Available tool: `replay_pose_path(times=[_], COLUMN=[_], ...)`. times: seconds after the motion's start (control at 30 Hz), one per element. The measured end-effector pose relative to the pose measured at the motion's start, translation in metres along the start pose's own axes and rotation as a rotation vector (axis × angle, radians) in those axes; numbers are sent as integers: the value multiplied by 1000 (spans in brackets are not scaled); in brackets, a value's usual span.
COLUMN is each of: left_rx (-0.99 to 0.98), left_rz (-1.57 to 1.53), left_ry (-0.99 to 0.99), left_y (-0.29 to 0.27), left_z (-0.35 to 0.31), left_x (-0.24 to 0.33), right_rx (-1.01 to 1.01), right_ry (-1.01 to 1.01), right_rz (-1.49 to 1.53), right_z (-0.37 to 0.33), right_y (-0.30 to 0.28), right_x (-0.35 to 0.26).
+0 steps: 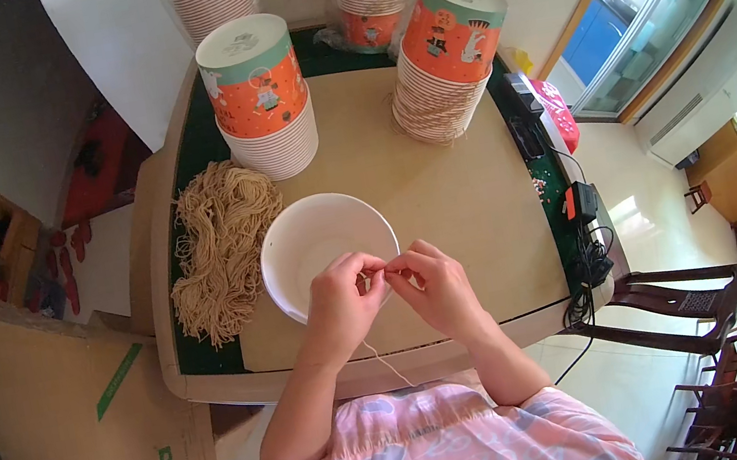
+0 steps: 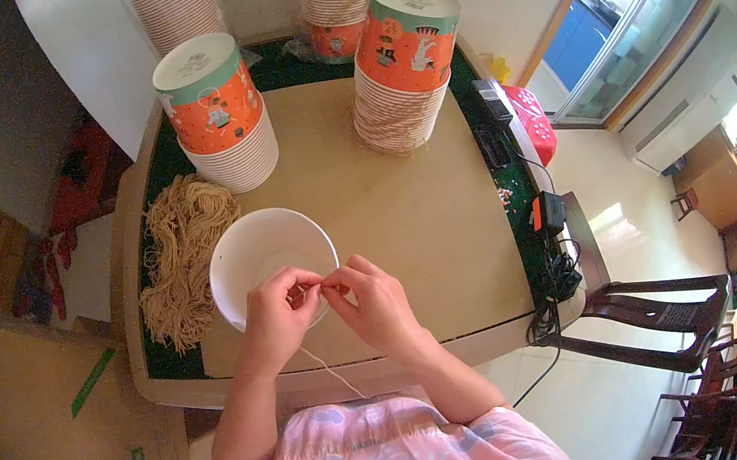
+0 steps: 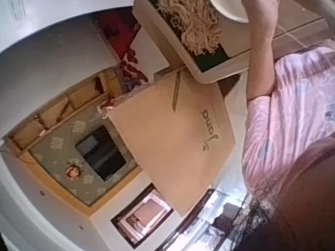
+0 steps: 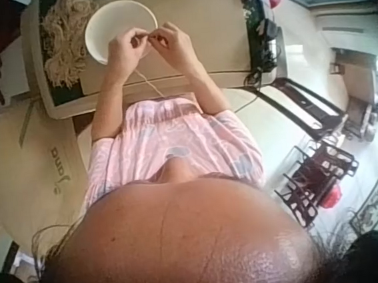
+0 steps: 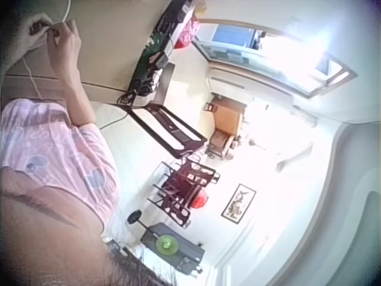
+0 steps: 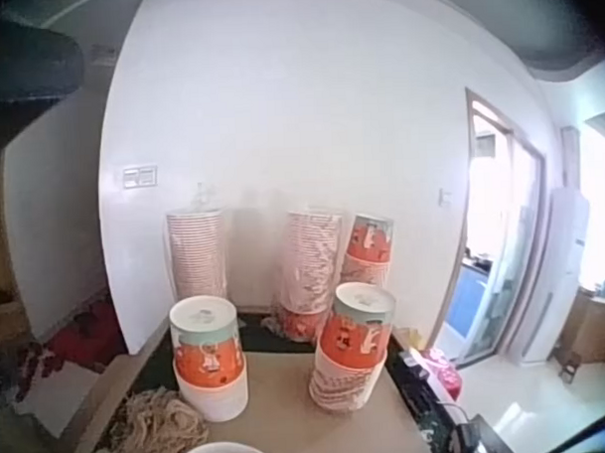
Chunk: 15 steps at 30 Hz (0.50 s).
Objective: The person is threading and tying strings to paper buckets to create handles.
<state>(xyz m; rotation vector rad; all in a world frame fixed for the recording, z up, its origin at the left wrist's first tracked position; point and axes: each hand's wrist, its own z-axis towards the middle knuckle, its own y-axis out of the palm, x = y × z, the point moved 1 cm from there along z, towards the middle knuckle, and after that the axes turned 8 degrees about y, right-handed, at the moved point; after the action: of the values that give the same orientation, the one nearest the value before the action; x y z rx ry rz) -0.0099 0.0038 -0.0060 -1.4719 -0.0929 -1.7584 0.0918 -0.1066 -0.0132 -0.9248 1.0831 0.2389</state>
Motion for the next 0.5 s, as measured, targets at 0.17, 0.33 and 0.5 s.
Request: replay_pose_path(times=[0.17,0.33,0.5], left_rx=[7,-13,23], left_rz=[30,-66,-193], left_ry=[-23,-50,-114], left_y=[-4,-10,-9], left_z=[-1,-1,-4], left_x=[0,-2,-5], right_rx=[1,-12,30], right_ry=[-11,-5,-25], right_rz=[-9,-34,-21], right_z=[-1,1,0], right_y=[0,-2,3], right_x=[3,-3,-3])
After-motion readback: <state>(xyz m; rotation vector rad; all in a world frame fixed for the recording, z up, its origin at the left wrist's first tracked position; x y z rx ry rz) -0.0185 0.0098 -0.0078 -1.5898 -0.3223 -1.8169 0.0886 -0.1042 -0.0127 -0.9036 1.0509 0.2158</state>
